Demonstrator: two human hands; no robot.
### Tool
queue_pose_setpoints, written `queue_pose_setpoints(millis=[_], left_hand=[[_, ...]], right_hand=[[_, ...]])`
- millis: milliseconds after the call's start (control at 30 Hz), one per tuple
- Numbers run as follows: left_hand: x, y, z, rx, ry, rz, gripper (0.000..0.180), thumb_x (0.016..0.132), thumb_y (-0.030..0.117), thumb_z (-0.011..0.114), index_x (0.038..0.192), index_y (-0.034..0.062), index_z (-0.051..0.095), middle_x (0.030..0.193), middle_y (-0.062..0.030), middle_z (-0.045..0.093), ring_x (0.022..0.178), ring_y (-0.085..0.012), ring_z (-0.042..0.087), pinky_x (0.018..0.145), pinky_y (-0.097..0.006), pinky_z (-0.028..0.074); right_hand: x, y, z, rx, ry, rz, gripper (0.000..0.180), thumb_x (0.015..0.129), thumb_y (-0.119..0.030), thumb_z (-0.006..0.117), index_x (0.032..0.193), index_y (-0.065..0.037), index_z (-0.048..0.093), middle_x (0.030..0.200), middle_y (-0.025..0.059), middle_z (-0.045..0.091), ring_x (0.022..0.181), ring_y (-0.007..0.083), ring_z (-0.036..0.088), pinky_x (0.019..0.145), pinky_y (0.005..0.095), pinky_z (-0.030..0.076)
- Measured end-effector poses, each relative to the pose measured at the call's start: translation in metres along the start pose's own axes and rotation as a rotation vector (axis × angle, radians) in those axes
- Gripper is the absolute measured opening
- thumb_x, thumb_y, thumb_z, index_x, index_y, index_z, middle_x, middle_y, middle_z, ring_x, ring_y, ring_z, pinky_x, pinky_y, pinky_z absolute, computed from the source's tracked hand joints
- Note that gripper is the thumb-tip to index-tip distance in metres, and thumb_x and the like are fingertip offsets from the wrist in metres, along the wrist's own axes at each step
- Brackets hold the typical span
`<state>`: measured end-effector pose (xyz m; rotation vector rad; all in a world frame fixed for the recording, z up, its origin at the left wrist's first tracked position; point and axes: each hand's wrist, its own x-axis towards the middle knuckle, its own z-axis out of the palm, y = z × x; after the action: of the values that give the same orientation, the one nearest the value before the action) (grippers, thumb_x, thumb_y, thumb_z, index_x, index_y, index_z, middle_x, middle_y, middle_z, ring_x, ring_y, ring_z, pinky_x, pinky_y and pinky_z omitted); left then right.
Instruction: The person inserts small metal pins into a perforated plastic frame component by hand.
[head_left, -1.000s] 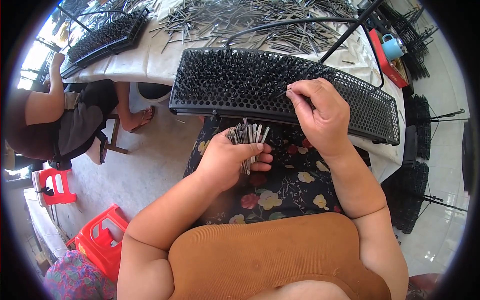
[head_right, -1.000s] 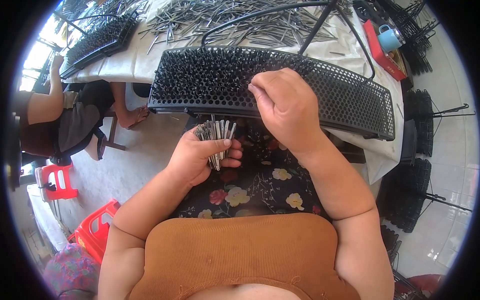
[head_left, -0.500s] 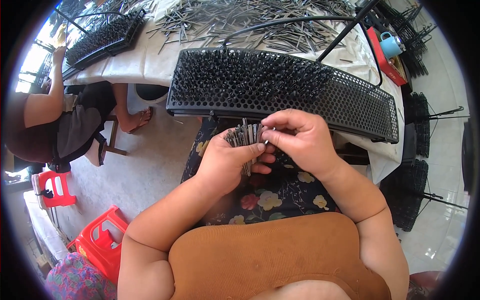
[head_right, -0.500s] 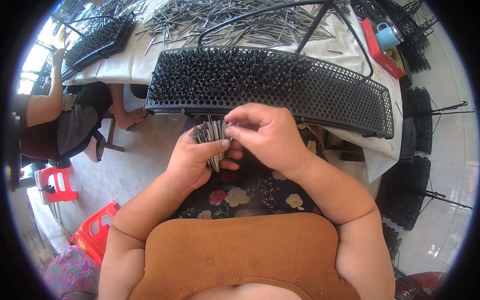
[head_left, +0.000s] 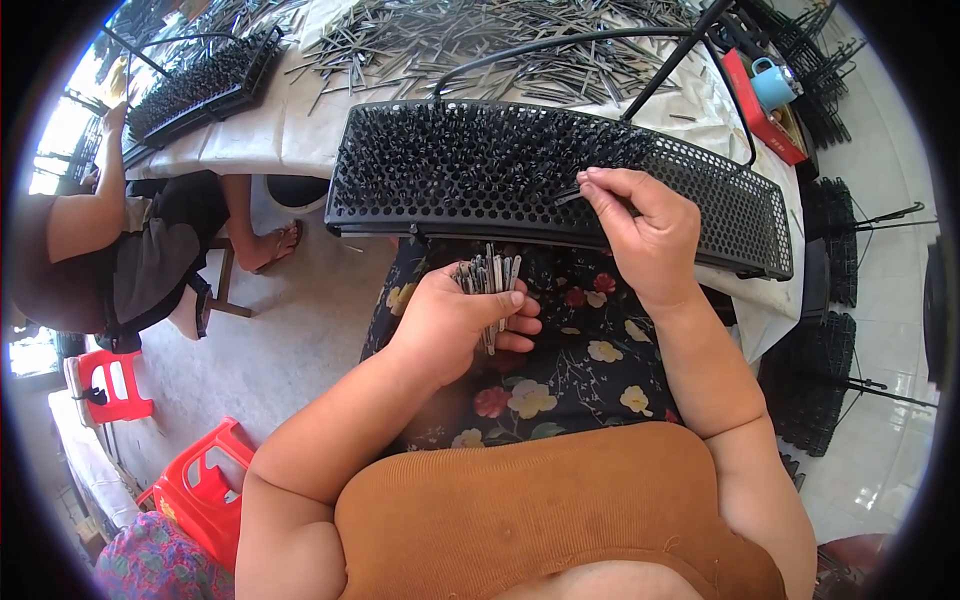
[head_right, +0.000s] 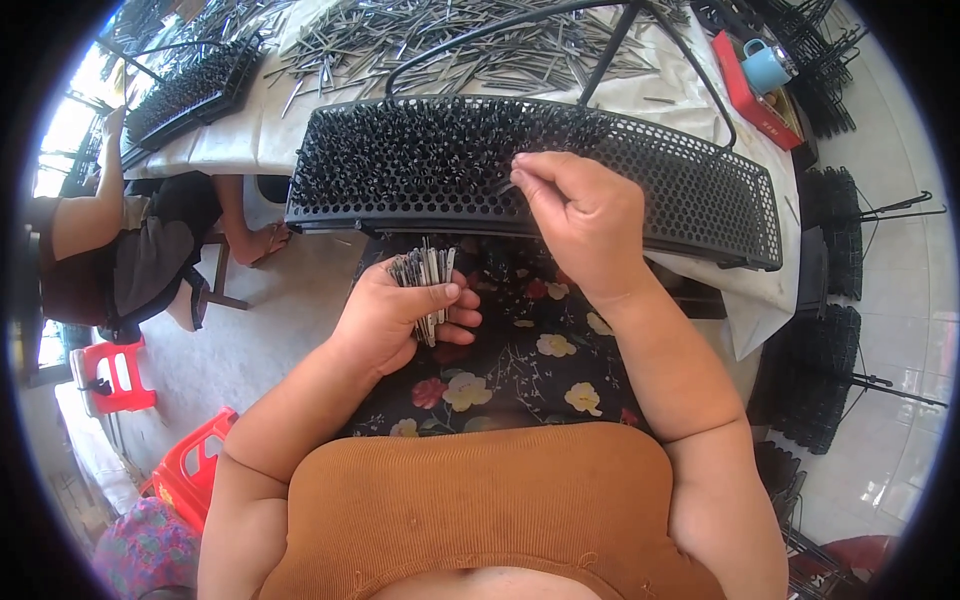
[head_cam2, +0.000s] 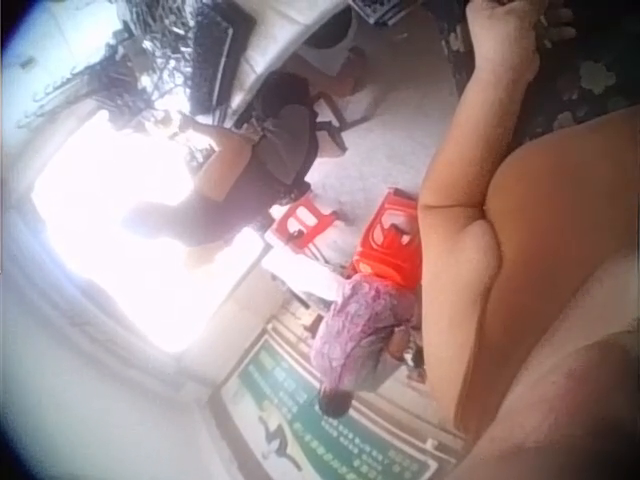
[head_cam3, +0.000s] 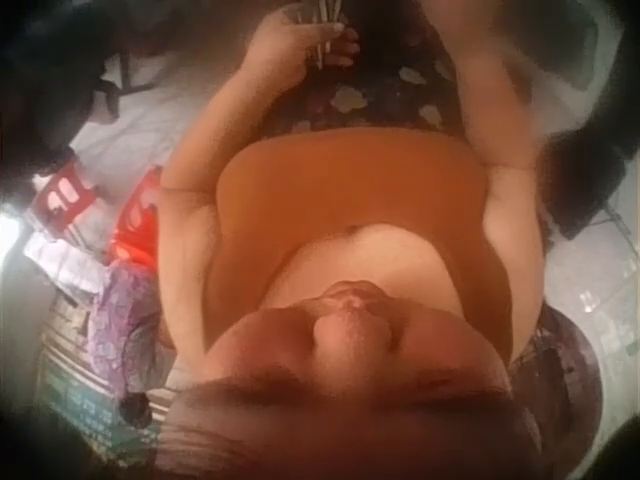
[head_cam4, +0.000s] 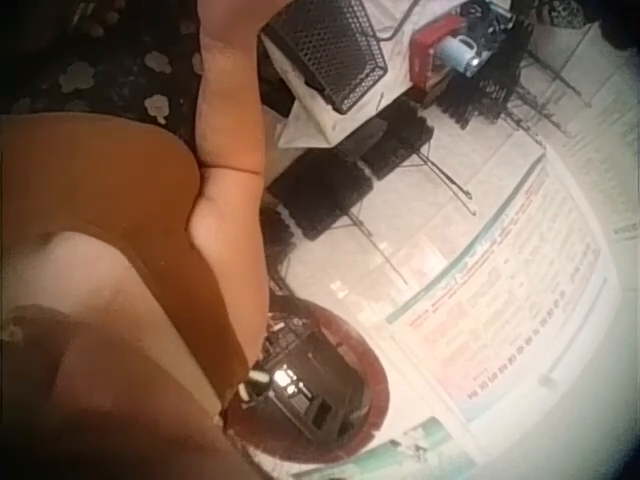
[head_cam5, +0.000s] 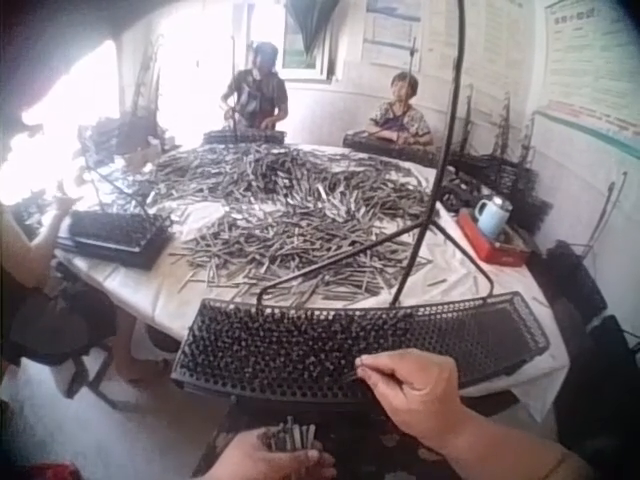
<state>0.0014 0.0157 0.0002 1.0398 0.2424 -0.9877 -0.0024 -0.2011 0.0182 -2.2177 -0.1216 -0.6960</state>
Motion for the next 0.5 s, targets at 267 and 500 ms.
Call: queue_pose_setpoints(millis=[267, 500], left_hand=[[0.003, -0.003, 0.001, 0.009, 0.005, 0.0, 0.013, 0.089, 0.0, 0.062, 0.101, -0.0039, 0.058, 0.09, -0.0177, 0.066, 0.079, -0.0291, 0.069, 0.066, -0.042, 0.061], [0.005, 0.004, -0.001, 0.006, 0.003, 0.015, 0.015, 0.088, -0.001, 0.063, 0.101, -0.0044, 0.057, 0.089, -0.0178, 0.066, 0.078, -0.0288, 0.069, 0.067, -0.042, 0.061]], right_hand=[[0.012, 0.0, 0.008, -0.141, -0.018, -0.396, 0.022, 0.072, -0.002, 0.076, 0.093, -0.006, 0.071, 0.086, 0.0079, 0.071, 0.075, 0.0236, 0.066, 0.066, 0.0327, 0.054], [0.017, 0.001, 0.01, -0.166, -0.104, -0.38, 0.022, 0.073, -0.003, 0.076, 0.093, -0.005, 0.071, 0.091, 0.0079, 0.071, 0.079, 0.0252, 0.065, 0.071, 0.0344, 0.054]])
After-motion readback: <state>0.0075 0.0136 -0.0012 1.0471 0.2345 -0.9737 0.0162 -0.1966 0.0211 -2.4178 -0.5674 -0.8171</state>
